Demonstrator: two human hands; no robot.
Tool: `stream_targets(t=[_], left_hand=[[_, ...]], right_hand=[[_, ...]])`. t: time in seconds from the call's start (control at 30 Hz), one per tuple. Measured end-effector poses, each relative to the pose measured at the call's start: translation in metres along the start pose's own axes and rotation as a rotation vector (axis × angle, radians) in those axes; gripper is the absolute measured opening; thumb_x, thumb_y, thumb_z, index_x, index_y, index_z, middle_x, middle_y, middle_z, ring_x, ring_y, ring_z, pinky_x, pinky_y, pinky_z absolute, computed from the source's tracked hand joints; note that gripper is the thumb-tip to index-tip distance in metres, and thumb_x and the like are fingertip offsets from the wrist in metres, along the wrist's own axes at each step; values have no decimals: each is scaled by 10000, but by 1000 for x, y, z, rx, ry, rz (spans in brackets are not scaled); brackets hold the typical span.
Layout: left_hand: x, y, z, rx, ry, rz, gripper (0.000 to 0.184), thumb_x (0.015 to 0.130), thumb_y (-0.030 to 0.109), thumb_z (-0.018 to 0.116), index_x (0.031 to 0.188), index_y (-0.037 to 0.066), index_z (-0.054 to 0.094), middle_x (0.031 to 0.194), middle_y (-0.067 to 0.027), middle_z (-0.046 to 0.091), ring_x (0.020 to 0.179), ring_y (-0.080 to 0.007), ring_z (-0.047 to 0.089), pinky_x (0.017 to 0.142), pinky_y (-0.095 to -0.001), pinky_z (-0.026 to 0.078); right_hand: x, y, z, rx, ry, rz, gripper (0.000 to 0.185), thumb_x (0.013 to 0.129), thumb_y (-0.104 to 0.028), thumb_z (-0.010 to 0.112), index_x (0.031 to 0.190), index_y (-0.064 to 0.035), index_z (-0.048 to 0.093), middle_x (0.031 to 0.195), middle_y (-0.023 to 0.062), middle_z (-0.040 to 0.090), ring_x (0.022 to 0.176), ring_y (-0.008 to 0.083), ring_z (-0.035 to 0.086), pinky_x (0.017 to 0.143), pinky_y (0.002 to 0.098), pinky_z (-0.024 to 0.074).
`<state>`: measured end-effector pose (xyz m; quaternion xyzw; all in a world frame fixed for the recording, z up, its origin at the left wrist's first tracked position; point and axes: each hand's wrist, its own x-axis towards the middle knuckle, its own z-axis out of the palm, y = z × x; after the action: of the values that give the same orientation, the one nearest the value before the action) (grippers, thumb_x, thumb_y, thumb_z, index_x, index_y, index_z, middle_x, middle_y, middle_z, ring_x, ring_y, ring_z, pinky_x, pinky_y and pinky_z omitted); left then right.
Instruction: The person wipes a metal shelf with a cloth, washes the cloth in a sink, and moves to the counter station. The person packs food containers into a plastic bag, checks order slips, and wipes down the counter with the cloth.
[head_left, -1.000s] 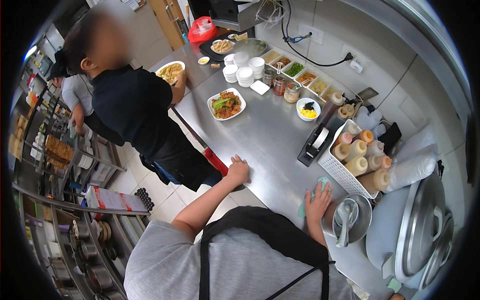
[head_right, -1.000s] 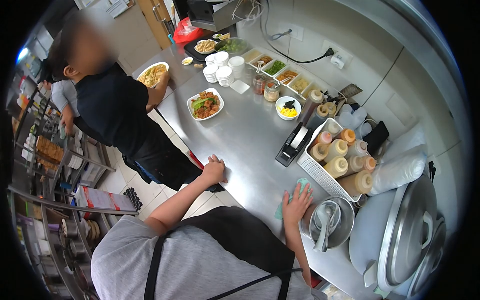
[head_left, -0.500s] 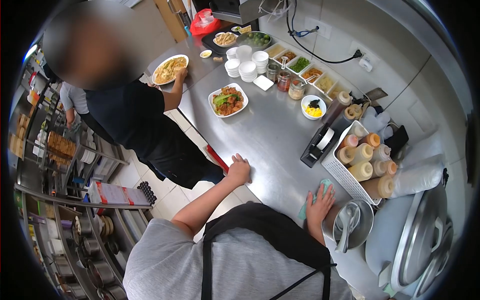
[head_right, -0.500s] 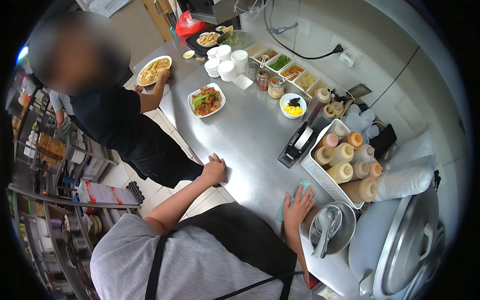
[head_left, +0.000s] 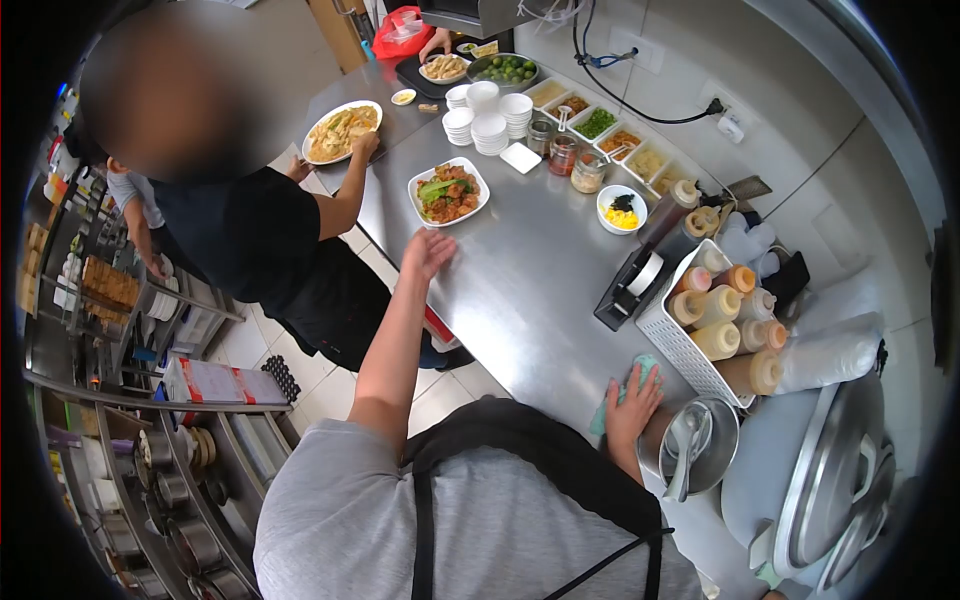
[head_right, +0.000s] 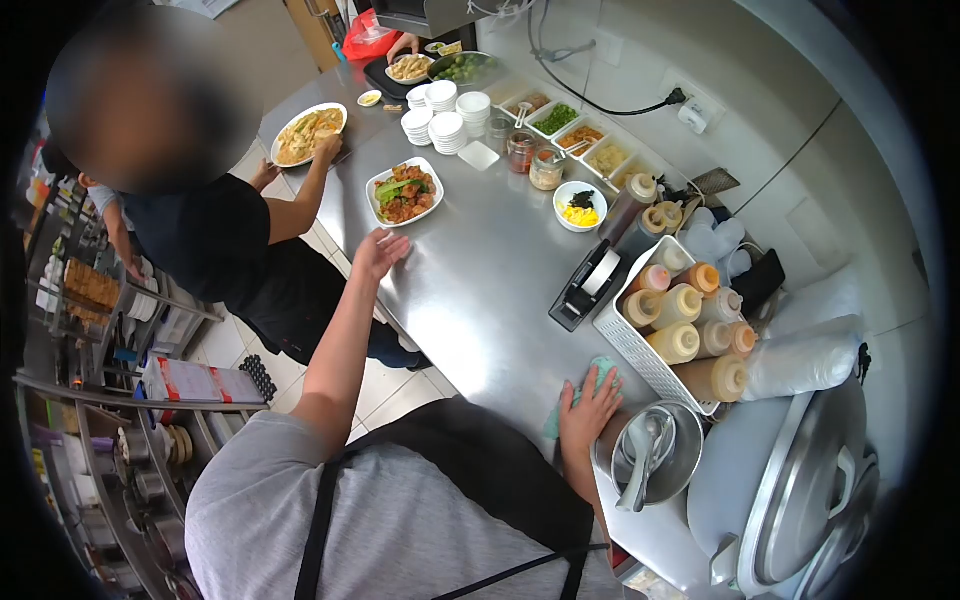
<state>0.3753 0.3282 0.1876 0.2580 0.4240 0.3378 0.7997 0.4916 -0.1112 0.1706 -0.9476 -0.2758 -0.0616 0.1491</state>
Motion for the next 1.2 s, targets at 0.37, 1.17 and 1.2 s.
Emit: stream_targets(t=[0.37, 1.17, 1.2], left_hand=[[46, -1, 20, -133, 148, 72, 290, 800, -13, 338, 1082, -61, 382, 1084, -240, 454, 919, -347, 535, 721, -419, 531], [-125, -60, -67, 629, -334, 110, 271, 867, 158, 488, 1084, -5, 502, 810, -71, 587, 708, -146, 581, 666, -263, 490], [-151, -63, -78, 657, -307, 113, 245, 870, 158, 486, 1045, -8, 530, 809, -75, 592, 718, -141, 588, 648, -257, 493]], right_hand=[[-1, -4, -5, 32, 8, 15, 558, 783, -328, 530, 1264, -92, 377, 1349, 196, 242, 1239, 401, 213, 1002, 500, 164], [103, -170, 56, 1049, -129, -541, 196, 857, -99, 451, 978, -50, 597, 1045, 147, 569, 975, 268, 547, 843, 337, 419], [138, -173, 74, 943, 47, -432, 208, 853, -105, 460, 1016, -49, 577, 1033, 153, 571, 982, 287, 536, 856, 357, 410]])
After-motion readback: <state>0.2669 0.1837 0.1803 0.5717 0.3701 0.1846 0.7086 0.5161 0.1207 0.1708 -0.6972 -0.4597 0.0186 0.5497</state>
